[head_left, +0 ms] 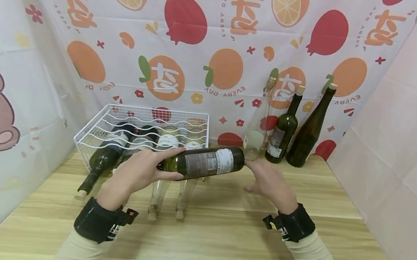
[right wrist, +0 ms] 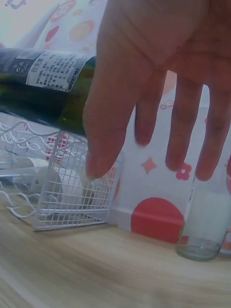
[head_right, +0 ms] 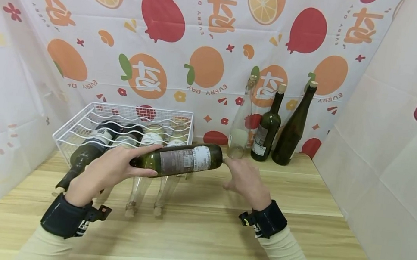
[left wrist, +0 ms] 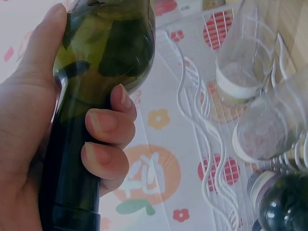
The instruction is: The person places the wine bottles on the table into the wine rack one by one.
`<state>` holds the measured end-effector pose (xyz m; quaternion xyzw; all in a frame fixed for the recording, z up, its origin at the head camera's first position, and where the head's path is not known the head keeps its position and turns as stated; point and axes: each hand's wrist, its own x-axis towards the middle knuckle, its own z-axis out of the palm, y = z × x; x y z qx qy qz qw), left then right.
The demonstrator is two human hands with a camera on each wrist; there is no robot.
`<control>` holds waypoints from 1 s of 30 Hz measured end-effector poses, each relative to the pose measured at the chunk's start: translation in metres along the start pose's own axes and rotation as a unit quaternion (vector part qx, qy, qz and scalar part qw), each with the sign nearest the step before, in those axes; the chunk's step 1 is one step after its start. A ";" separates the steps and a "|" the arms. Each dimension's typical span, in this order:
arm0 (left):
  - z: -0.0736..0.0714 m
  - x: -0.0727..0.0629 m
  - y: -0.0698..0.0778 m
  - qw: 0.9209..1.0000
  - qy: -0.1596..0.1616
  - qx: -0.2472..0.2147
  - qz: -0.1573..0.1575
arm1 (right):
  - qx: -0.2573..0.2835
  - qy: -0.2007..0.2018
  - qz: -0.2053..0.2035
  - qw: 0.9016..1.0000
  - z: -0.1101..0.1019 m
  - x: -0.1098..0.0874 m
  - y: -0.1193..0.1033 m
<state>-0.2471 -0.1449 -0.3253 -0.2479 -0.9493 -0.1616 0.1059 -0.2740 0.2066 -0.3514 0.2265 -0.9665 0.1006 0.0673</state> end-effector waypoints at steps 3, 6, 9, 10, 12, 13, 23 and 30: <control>-0.006 -0.002 -0.004 1.000 0.014 0.014 0.007 | 0.003 -0.033 -0.006 0.999 0.002 0.001 -0.002; -0.011 -0.004 -0.009 0.999 0.029 0.028 0.012 | 0.019 -0.077 -0.008 0.997 0.004 0.001 -0.004; -0.016 -0.008 -0.014 0.999 0.035 0.034 0.003 | 0.037 -0.125 -0.032 0.991 0.006 0.000 -0.005; -0.018 -0.009 -0.016 0.999 0.035 0.032 -0.003 | 0.045 -0.143 -0.041 0.988 0.007 0.000 -0.006; -0.022 -0.011 -0.019 0.999 0.034 0.026 -0.016 | 0.056 -0.175 -0.063 0.981 0.008 -0.001 -0.006; -0.024 -0.012 -0.020 0.999 0.037 0.025 -0.019 | 0.059 -0.187 -0.073 0.978 0.009 -0.002 -0.006; -0.043 -0.020 -0.035 0.996 0.082 0.031 -0.014 | 0.067 -0.199 -0.095 0.973 0.014 -0.003 -0.006; -0.051 -0.028 -0.051 0.995 0.086 0.034 -0.040 | 0.064 -0.212 -0.076 0.972 0.016 -0.003 -0.006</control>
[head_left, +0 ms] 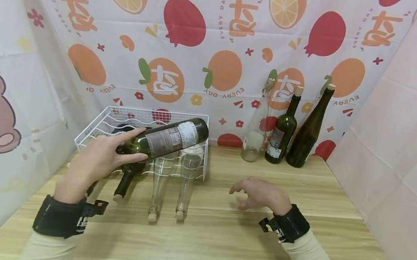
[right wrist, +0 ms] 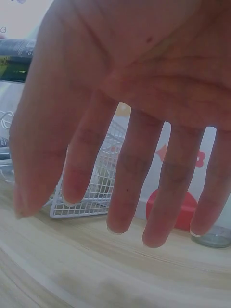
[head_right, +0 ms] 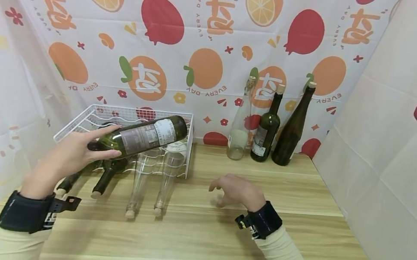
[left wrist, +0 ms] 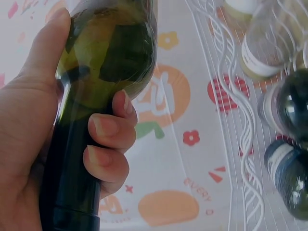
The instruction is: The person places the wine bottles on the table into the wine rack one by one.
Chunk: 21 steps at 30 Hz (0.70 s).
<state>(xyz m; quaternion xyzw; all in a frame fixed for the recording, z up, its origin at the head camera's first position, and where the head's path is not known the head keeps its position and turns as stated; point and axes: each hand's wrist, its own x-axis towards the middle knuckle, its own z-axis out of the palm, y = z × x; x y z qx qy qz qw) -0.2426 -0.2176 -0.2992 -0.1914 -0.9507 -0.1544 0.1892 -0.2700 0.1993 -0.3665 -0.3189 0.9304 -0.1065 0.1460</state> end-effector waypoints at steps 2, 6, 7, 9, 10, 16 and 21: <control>-0.002 -0.001 -0.007 1.000 0.002 0.004 -0.004 | 0.003 -0.003 0.002 1.000 0.001 0.000 0.001; -0.006 -0.002 -0.021 1.000 -0.001 0.010 -0.017 | 0.010 -0.008 0.006 1.000 0.001 0.000 0.001; -0.008 -0.002 -0.024 1.000 -0.001 0.011 -0.020 | 0.011 -0.009 0.006 1.000 0.001 0.000 0.001; -0.010 -0.003 -0.031 1.000 0.003 0.011 -0.025 | 0.013 -0.010 0.011 1.000 0.001 -0.001 0.001; -0.011 -0.003 -0.034 1.000 0.006 0.012 -0.027 | 0.013 -0.010 0.011 1.000 0.001 -0.001 0.001; -0.017 -0.003 -0.055 0.998 0.018 0.024 -0.046 | 0.013 -0.011 0.014 1.000 0.002 -0.001 0.001; -0.021 -0.003 -0.072 0.997 0.005 0.020 -0.078 | 0.010 -0.014 0.020 1.000 0.002 -0.001 0.001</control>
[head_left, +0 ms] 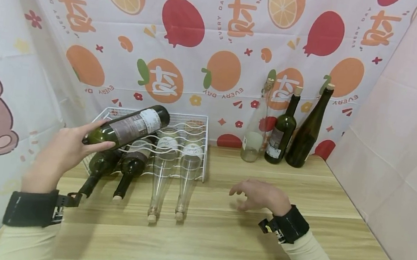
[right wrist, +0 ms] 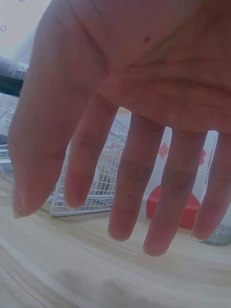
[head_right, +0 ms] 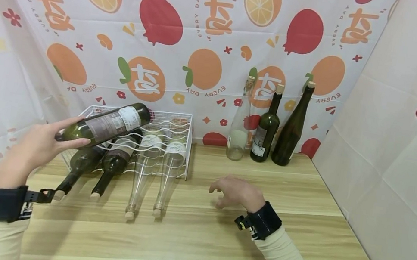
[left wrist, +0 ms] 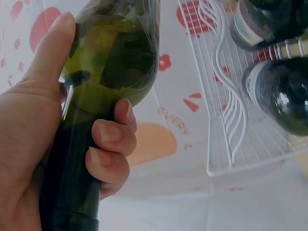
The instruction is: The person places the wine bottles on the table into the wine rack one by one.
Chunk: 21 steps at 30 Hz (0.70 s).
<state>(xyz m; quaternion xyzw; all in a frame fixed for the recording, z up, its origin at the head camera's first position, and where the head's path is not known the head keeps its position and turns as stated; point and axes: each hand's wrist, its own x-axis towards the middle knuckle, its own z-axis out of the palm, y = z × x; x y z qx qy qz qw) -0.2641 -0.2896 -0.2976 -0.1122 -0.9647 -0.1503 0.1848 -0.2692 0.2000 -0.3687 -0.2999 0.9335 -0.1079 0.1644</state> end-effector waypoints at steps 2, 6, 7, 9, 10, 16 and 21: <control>-0.001 0.000 -0.006 1.000 -0.004 0.002 -0.011 | 0.000 0.000 0.002 1.000 0.001 0.001 0.000; -0.003 0.000 -0.019 0.999 -0.015 0.011 -0.033 | 0.004 0.001 0.008 1.000 0.002 0.001 0.000; -0.004 0.000 -0.022 0.999 -0.018 0.012 -0.038 | 0.005 0.001 0.009 1.000 0.002 0.001 0.000; -0.004 -0.001 -0.028 0.999 -0.022 0.012 -0.047 | 0.004 0.001 0.009 1.000 0.002 0.001 0.000; -0.004 -0.001 -0.030 0.998 -0.021 0.012 -0.050 | 0.002 0.001 0.008 1.000 0.002 0.001 0.000; 0.001 -0.003 -0.039 0.998 0.009 0.010 -0.054 | -0.003 -0.001 0.001 1.000 0.001 0.001 0.000; 0.007 -0.004 -0.041 0.997 0.037 0.019 -0.070 | -0.002 -0.003 -0.001 1.000 0.001 0.001 0.001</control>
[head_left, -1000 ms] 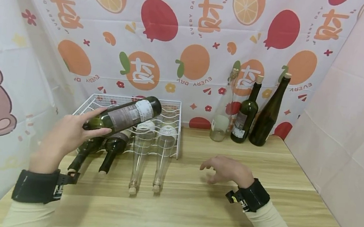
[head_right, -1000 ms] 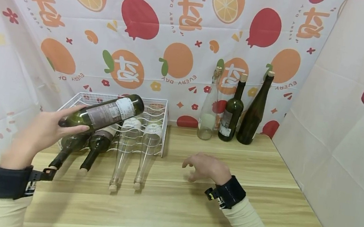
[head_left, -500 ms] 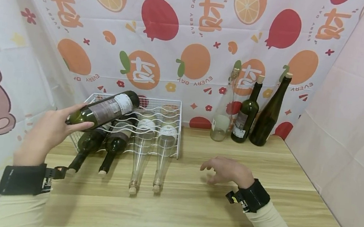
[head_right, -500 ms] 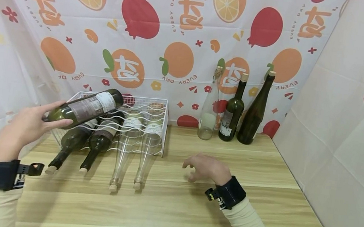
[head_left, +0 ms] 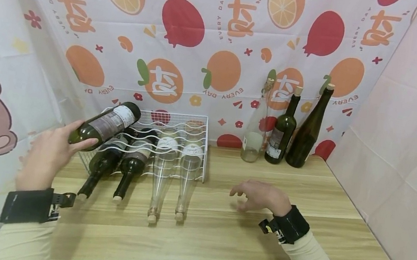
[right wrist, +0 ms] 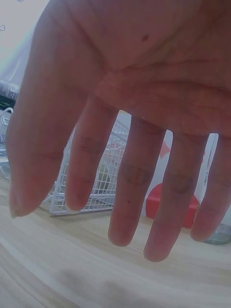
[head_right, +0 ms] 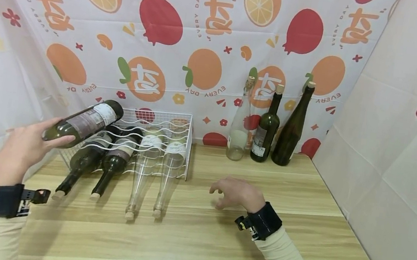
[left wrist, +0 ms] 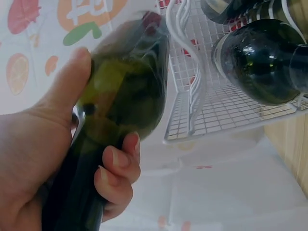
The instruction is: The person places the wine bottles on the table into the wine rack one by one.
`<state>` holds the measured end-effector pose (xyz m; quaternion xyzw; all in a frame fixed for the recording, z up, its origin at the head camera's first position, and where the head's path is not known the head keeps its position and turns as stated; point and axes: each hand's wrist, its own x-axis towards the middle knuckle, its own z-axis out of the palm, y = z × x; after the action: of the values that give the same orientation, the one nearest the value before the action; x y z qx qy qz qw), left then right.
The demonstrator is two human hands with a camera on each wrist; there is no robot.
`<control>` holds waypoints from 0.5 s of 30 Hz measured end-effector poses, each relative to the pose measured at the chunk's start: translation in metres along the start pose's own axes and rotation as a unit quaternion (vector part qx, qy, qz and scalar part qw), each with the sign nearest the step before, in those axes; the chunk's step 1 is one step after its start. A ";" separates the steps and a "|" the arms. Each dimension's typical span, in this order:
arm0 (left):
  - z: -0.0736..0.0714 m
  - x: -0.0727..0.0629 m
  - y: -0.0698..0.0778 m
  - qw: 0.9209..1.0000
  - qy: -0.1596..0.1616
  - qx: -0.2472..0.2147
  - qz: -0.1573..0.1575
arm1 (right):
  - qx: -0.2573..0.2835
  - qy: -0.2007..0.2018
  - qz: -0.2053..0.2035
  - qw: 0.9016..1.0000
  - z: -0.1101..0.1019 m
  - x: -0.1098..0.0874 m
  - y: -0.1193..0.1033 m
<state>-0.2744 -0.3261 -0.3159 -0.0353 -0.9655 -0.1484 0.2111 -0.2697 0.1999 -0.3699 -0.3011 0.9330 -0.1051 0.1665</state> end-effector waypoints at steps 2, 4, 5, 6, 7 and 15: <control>0.003 0.001 0.000 1.000 0.009 0.003 -0.005 | 0.000 -0.001 -0.001 1.000 0.000 0.000 0.000; 0.006 0.002 0.000 1.000 0.018 0.005 -0.007 | -0.003 -0.002 -0.004 1.000 0.000 0.000 0.000; 0.007 0.002 0.000 1.000 0.023 0.007 -0.007 | -0.005 -0.002 -0.005 1.000 0.000 0.000 0.000; 0.008 0.002 0.000 1.000 0.026 0.007 -0.008 | -0.006 -0.003 -0.006 1.000 0.001 0.000 0.001; 0.010 0.002 0.000 1.000 0.026 0.007 -0.010 | -0.008 -0.003 -0.007 1.000 0.001 0.000 0.001; 0.022 0.005 0.005 0.999 0.036 -0.012 -0.033 | -0.002 -0.002 -0.006 1.000 0.001 0.000 0.002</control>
<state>-0.2868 -0.3151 -0.3315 -0.0001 -0.9560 -0.1681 0.2404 -0.2708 0.2013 -0.3720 -0.3069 0.9312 -0.1035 0.1673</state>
